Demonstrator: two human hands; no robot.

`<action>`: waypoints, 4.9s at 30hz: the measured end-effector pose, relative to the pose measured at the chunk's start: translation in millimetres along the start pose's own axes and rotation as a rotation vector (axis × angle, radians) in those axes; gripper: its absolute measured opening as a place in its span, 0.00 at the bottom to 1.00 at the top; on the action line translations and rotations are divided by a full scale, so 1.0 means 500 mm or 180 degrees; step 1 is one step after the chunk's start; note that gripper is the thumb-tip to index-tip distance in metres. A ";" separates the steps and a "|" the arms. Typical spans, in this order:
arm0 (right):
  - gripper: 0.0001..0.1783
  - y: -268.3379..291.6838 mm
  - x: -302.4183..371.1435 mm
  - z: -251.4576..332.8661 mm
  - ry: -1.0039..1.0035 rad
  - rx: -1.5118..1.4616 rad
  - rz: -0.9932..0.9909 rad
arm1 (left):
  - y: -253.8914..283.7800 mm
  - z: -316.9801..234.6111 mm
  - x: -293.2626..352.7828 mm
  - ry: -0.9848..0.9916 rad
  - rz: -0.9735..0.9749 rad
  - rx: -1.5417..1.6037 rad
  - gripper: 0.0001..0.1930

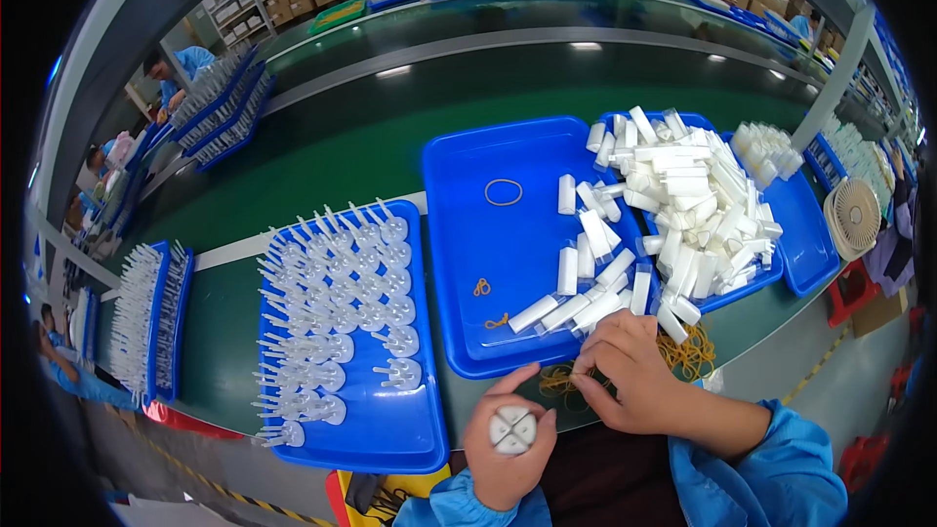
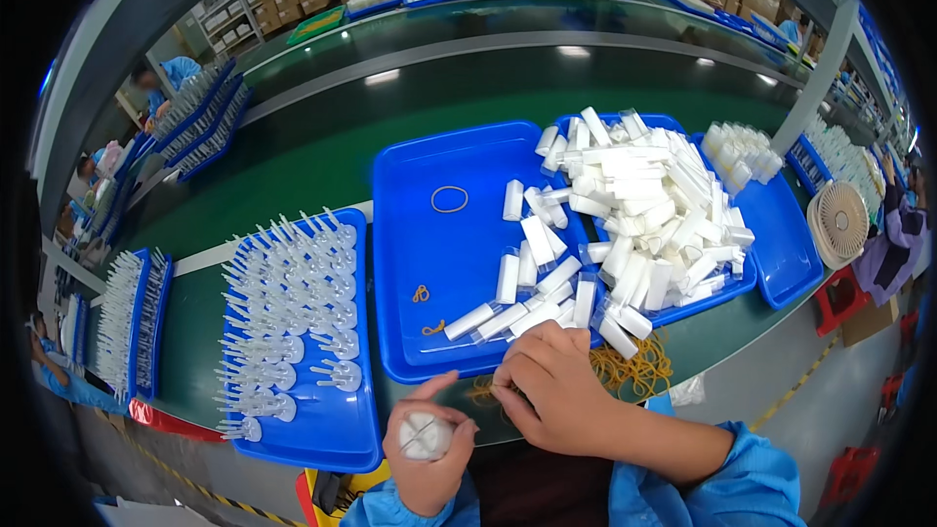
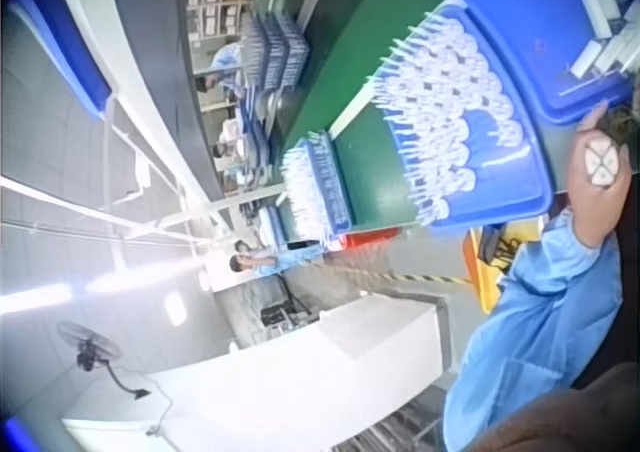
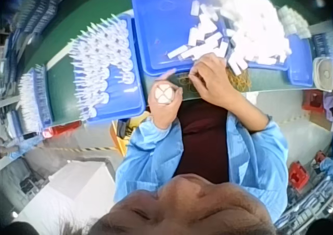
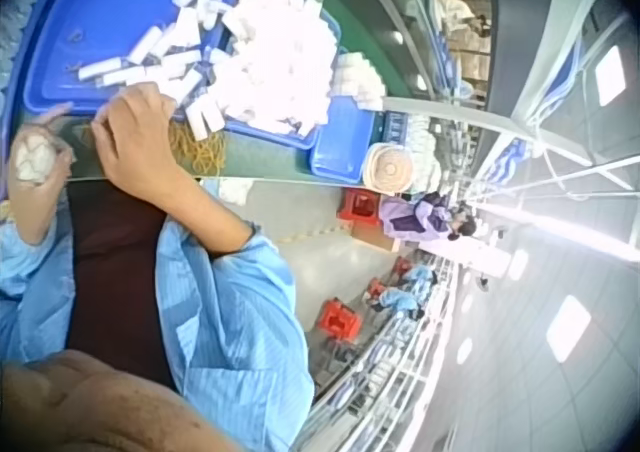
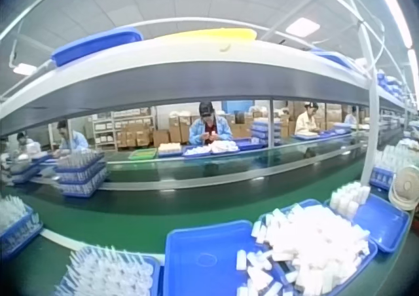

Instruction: Assembling small plastic cosmetic spray pump components and placing them into a tray.

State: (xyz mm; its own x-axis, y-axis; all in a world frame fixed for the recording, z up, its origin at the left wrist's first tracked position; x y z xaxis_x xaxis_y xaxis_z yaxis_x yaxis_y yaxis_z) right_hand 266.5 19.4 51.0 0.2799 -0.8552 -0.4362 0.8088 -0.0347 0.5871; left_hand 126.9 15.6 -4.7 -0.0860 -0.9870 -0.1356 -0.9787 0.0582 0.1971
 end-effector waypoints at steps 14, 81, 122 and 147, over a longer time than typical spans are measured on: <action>0.16 -0.007 -0.003 -0.027 -0.0196 -0.0418 0.0207 | -0.035 0.028 -0.037 0.0624 0.0100 0.0413 0.12; 0.14 0.753 0.135 -0.583 -0.2407 0.1543 -0.1907 | 0.186 -0.047 -0.062 -0.0564 -0.0300 -0.4288 0.19; 0.14 -0.001 -0.086 -0.131 -0.2512 -0.3852 0.1239 | 0.013 -0.088 0.012 -0.0828 0.0335 0.0118 0.05; 0.09 0.038 -0.060 -0.010 -0.0569 -0.1801 0.2319 | -0.026 -0.107 0.037 -0.1373 0.0746 -0.0094 0.03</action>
State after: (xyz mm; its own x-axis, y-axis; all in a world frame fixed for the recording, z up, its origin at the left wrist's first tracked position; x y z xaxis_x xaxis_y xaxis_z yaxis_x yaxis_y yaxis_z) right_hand 276.1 46.9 72.2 0.7706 -0.6355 0.0471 0.6098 0.7569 0.2351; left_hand 148.1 -11.6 42.1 -0.3789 -0.7955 -0.4729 -0.9185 0.2609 0.2971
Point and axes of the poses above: each hand's wrist, its own x-axis away from the middle knuckle, its own y-axis out of the back of the hand, z = x × y, the point moved 9 cm from there along -x, towards the middle knuckle, and after that the axes turned 15 degrees about -x, right-handed, at the moved point
